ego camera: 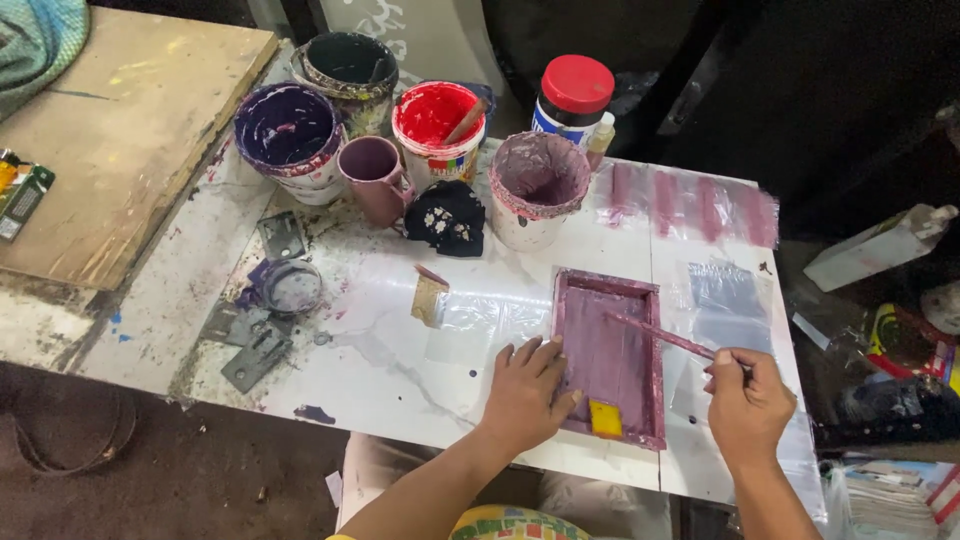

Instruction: Mixing purple ink in a container and applying it to a small rectangular frame on a workbench.

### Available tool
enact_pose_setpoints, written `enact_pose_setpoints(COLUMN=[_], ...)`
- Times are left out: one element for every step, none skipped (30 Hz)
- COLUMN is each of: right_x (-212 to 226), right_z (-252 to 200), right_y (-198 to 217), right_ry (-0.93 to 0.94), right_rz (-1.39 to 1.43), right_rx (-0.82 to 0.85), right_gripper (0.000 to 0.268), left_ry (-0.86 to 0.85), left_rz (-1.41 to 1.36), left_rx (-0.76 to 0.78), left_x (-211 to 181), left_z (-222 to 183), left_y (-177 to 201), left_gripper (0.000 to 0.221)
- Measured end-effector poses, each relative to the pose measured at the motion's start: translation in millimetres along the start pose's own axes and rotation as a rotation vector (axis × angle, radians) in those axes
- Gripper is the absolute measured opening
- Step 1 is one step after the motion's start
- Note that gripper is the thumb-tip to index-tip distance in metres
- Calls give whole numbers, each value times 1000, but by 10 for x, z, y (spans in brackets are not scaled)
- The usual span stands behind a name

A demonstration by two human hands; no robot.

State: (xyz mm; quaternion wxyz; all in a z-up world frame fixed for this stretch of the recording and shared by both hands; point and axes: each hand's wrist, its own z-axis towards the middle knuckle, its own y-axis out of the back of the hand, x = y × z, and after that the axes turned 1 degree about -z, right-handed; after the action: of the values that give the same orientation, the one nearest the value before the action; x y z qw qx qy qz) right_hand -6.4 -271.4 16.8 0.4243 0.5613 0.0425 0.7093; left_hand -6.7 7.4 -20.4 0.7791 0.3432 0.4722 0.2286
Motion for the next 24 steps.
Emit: enact_pose_setpoints(right_x=[12,23,10,-1,-9,13,32,52,64,76,84,97,104,113,86,61,34,67,95,122,104,86,62,66], right_z=[-6,-11,-20,-28,-8,14,12,9,5,1,-19,-7,-13,-20,-20,-20,-33,-17,-24,-29,-22,-13,-27,-22], right_y=[8,18,23,31,29,22,29,35,34,34,45,37,42,45,40,35,41,37,40,42,32,22,29,27], right_ry=[18,35,32,39,52,54,43,31,35,5,-27,-27,-42,-56,-52,-59,-67,-64,-70,-77,-74,-49,-28,-27], right_rz=[16,32,31,35,41,43,25,8,11,19,26,27,27,27,29,34,37,37,26,16,18,28,34,34], right_rx=[-4,-8,-8,-13,-20,-24,-5,15,13,14,14,11,12,12,10,-3,-10,-8,5,17,14,8,6,7], right_gripper=[14,14,14,15,16,16,16,15,15,15,16,16,15,15,15,16,18,18,17,16,16,15,14,14], left_ry=[6,12,11,16,17,14,-1,-16,-17,-22,-28,-30,-2,26,24,0,-18,-16,0,16,13,19,29,30], left_rz=[0,-1,-1,-3,-3,-2,0,2,4,-3,-12,-11,-2,8,9,3,-6,-6,-6,-5,-3,4,8,7], left_rx=[16,31,34,38,36,34,12,-9,-13,-22,-29,-29,23,75,71,32,-5,-8,12,32,29,48,70,69], left_x=[6,10,1,-11,-16,2,9,16,21,25,21,22,12,4,16,28,28,13,-2,-18,-9,-1,-6,-14], left_z=[-8,-15,-23,-30,-10,5,-10,-24,-27,-30,-43,-16,-13,-12,-15,-20,-46,-25,-21,-15,-7,2,-16,-12], left_y=[-8,-17,-7,4,17,5,-11,-25,-29,-32,-37,-19,-11,-1,-16,-28,-46,-20,3,25,21,17,4,17], left_gripper=[50,51,51,51,51,51,51,51,51,50,49,49,51,52,52,51,50,50,50,51,51,52,52,52])
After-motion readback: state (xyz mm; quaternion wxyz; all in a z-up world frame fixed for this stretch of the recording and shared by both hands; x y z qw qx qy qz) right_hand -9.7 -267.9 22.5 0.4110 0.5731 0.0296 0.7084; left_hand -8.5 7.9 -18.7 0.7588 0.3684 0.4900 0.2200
